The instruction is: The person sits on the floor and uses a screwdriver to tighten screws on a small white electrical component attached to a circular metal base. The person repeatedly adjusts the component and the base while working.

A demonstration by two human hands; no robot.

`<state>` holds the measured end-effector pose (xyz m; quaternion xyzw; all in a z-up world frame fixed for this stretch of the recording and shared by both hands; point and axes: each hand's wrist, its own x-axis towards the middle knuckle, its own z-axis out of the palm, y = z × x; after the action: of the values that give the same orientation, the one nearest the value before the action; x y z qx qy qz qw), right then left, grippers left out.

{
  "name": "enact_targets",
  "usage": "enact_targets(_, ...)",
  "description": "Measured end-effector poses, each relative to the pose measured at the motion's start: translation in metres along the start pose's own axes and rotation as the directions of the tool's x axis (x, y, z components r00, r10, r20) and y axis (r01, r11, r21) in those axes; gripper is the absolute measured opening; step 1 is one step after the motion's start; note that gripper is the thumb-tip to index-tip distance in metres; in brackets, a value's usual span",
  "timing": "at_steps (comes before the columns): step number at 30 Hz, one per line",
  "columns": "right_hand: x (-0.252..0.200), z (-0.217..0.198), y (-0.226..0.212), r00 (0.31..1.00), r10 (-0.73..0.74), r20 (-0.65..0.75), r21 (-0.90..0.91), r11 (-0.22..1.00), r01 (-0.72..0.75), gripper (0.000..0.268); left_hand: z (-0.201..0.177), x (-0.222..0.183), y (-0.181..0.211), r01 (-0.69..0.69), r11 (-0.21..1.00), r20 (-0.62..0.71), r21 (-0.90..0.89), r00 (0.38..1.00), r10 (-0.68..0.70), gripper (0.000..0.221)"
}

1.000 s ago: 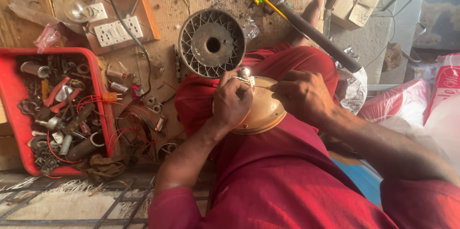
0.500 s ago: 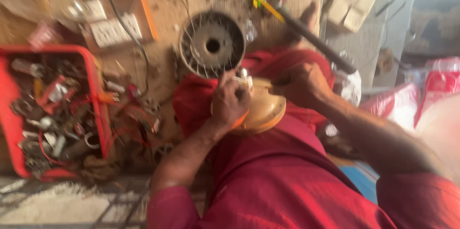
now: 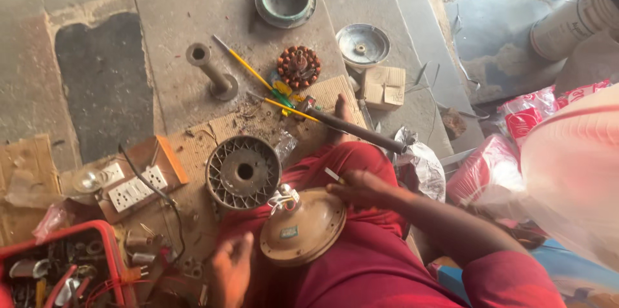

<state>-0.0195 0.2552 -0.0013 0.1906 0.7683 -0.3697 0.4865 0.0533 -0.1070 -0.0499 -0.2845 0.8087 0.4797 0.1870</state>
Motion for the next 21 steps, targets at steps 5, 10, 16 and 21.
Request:
enact_targets(5,0.015,0.03,-0.002,0.978,-0.14,-0.152,-0.049,0.99,0.134,0.056,0.024,0.006,-0.045,0.132,0.989,0.128,-0.063,0.984,-0.124,0.048)
enact_targets(10,0.033,0.038,0.011,0.994,-0.067,-0.088,0.029,0.997,0.07,0.051,0.043,-0.006,-0.022,0.221,0.876,0.213,-0.428,0.967,-0.14,0.052)
enact_targets(16,-0.005,0.022,-0.001,0.979,-0.122,-0.166,0.134,0.98,0.145,0.049,0.032,-0.023,0.01,0.138,0.977,0.072,-0.161,0.989,-0.128,0.046)
enact_targets(21,-0.021,-0.006,-0.007,0.976,-0.14,-0.167,0.075,0.985,0.154,0.051,0.019,-0.035,-0.021,0.158,0.853,0.053,-0.498,0.987,-0.152,0.054)
